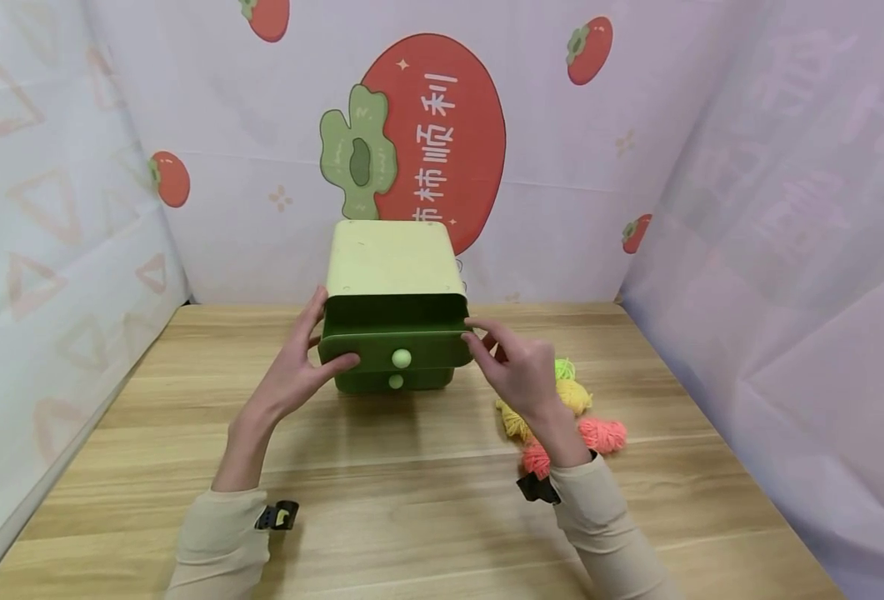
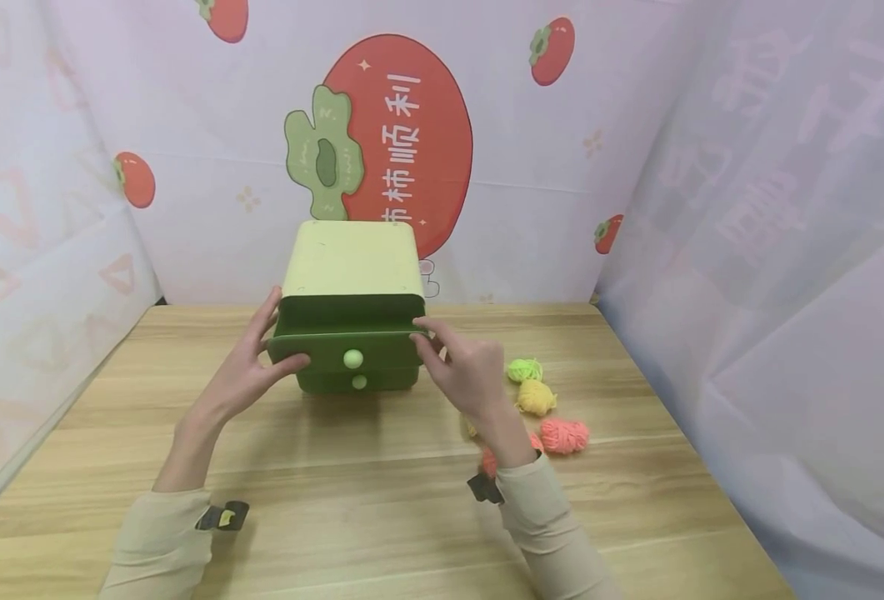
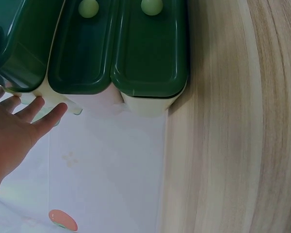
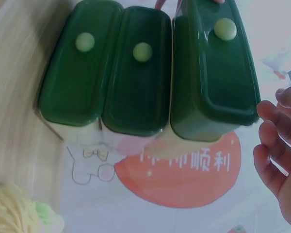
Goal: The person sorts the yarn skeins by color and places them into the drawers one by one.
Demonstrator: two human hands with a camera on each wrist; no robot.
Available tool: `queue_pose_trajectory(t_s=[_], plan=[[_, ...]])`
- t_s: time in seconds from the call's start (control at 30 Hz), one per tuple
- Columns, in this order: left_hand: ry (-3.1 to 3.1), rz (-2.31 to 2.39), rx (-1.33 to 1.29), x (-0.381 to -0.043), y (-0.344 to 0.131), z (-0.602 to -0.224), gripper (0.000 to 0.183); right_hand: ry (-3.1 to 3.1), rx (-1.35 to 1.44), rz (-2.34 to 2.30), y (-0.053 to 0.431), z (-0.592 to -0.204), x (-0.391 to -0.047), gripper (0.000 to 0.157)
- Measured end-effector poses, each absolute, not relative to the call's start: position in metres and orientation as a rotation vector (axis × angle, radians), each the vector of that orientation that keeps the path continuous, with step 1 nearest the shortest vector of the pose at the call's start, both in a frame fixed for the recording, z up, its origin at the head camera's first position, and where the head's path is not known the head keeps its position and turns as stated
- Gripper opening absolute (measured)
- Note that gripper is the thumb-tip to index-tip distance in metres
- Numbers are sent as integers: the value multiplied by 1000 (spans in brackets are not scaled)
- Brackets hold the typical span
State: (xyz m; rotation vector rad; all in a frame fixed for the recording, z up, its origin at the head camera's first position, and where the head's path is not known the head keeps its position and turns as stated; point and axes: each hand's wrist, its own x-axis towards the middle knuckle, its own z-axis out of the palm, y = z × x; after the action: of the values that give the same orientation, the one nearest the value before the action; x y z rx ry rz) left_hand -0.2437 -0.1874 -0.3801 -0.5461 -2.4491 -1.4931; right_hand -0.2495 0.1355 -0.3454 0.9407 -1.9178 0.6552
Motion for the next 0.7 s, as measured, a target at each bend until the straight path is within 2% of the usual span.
queue_pose_trajectory(t_s=[0.3,0.7], plan=[[-2448,-1487,-540,-245,-189,-383,105,-1956,887,616,153,-342,-258,22],[-2468,-1521,-541,-222,-179,-354,101,-2117,821,594,166,-338,-266,22]])
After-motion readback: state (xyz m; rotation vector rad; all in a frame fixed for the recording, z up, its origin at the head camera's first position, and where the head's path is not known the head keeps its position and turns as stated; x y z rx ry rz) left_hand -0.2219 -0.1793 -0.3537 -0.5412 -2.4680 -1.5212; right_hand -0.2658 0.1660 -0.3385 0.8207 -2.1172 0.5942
